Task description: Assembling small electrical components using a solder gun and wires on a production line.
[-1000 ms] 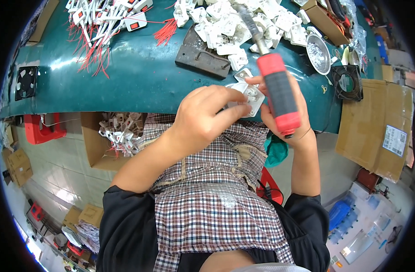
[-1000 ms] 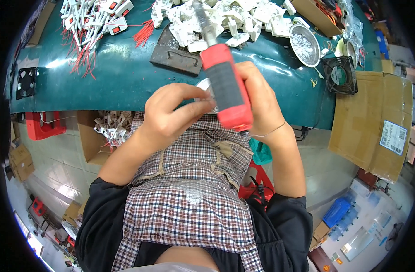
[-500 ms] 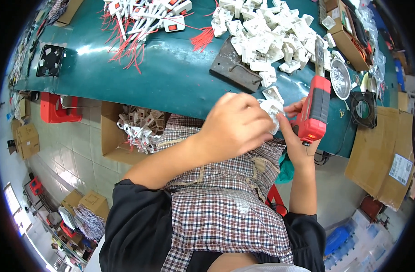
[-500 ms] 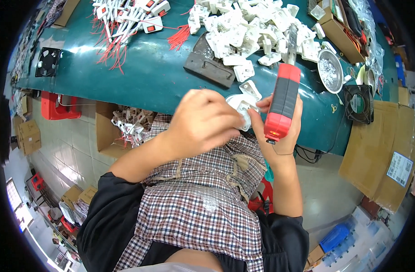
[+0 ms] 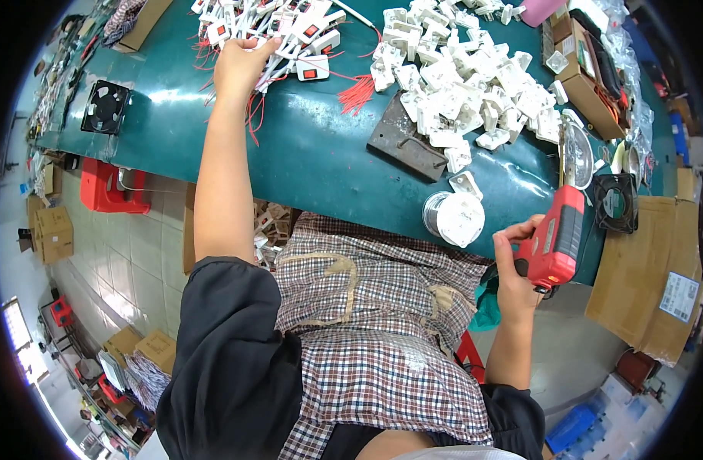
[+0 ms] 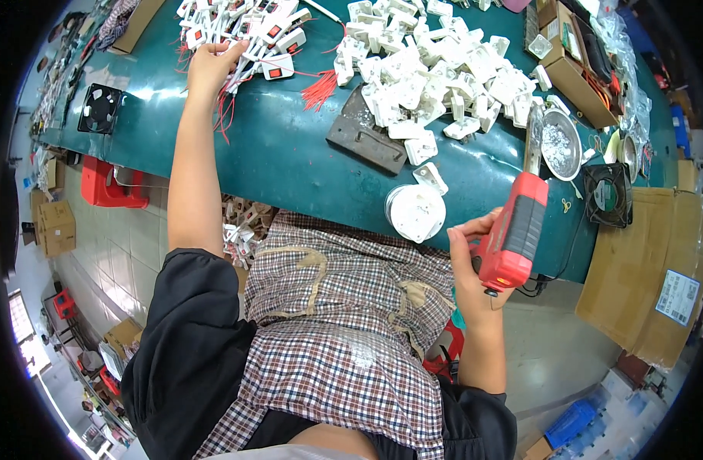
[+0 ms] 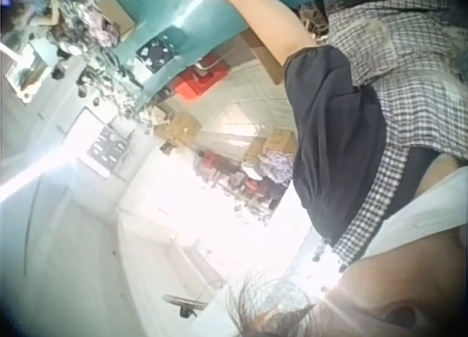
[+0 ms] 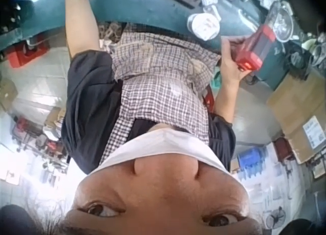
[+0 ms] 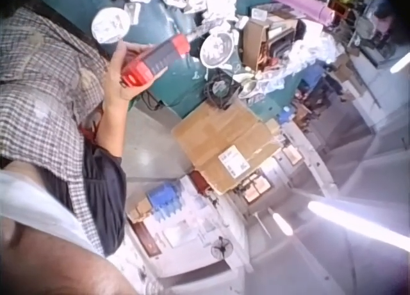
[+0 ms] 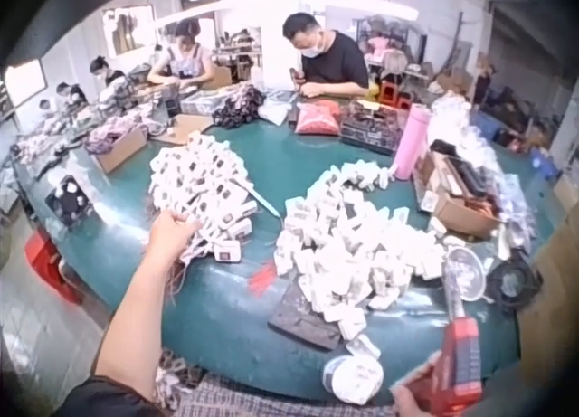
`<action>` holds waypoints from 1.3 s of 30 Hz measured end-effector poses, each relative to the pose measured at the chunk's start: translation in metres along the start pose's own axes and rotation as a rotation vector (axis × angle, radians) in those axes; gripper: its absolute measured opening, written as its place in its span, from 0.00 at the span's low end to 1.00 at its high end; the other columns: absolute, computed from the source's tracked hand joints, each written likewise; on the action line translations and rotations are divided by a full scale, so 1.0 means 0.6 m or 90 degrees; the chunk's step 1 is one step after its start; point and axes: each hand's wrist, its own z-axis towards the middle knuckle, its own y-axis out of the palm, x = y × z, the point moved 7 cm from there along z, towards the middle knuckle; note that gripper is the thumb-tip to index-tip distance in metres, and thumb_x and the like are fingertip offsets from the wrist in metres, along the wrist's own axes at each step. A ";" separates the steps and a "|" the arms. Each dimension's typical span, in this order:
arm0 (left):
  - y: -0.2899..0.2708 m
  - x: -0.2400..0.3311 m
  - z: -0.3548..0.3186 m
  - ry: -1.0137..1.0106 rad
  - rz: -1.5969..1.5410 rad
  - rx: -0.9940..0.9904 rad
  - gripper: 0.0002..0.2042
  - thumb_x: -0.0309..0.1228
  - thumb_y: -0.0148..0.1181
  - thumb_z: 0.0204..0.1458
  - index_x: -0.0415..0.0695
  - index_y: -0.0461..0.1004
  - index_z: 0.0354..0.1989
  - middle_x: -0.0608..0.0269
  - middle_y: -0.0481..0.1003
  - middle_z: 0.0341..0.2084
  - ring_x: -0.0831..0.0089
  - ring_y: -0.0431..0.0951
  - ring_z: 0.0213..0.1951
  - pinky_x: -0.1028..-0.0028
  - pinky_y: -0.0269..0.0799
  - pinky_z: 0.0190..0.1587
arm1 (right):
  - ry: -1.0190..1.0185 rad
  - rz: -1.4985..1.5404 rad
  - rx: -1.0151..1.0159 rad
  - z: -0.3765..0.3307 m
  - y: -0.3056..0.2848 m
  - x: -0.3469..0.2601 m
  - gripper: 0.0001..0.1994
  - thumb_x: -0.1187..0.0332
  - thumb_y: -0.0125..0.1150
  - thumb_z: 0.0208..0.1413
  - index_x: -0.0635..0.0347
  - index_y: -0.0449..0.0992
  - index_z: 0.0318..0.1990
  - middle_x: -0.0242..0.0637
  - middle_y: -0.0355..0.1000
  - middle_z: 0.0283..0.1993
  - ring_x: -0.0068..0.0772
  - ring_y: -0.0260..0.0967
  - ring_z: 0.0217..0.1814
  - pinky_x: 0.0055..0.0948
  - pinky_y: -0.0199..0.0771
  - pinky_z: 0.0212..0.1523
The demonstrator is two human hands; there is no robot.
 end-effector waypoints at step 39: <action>0.057 0.268 -0.527 0.270 -0.360 -0.609 0.24 0.17 0.53 0.54 0.38 0.63 0.61 0.57 0.73 0.50 0.74 0.76 0.47 0.72 0.76 0.46 | -0.176 -0.064 0.028 0.013 0.040 -0.039 0.35 0.81 0.74 0.49 0.69 0.58 0.61 0.41 0.73 0.45 0.31 0.78 0.40 0.28 0.78 0.42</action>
